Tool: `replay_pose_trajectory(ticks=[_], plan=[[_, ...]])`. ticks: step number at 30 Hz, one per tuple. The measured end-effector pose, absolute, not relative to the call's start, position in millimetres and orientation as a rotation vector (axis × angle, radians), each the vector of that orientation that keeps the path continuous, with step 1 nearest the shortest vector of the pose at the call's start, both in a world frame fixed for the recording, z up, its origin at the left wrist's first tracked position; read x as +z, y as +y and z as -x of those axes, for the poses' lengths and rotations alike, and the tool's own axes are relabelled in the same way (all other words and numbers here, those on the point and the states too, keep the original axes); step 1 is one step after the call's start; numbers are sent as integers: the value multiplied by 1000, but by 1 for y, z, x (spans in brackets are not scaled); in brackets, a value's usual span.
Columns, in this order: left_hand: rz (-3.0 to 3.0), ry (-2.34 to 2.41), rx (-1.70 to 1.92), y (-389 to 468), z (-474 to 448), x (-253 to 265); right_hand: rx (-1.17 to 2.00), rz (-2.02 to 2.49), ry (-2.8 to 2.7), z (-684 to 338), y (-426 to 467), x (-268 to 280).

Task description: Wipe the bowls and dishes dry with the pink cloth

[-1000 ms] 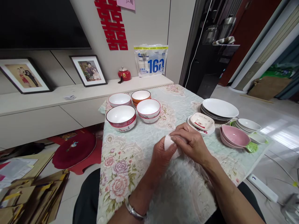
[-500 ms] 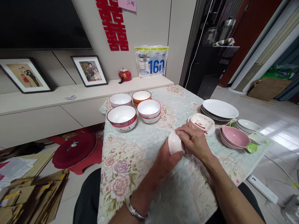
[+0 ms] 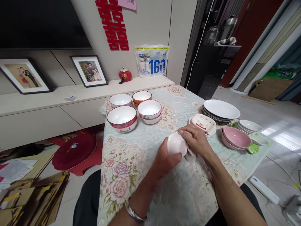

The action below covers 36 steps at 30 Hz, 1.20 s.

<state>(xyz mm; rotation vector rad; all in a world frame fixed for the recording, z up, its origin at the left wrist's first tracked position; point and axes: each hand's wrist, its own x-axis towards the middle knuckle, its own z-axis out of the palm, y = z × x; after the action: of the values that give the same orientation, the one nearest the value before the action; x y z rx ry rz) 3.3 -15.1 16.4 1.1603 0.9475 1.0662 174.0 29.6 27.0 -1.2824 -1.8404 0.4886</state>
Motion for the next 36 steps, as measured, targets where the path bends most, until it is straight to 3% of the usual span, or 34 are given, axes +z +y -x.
replay_pose_trajectory(ticks=[3, 10, 24, 33, 36], plan=[[-1093, 907, 1116, -13, -5, 13, 439, 1335, -1847, -171, 28, 28], [-1287, 906, 1189, -16, -12, 17, 417, 928, -2107, -153, 2, 61], [-1072, 986, 1088, -12, -8, 2, 835, 1391, -1695, -184, 35, 28], [-1040, 936, 1168, -17, -17, 9, 310, 1231, -1892, -165, 18, 39], [-1089, 996, 1222, -14, -14, 9, 305, 1020, -2087, -144, 0, 55]])
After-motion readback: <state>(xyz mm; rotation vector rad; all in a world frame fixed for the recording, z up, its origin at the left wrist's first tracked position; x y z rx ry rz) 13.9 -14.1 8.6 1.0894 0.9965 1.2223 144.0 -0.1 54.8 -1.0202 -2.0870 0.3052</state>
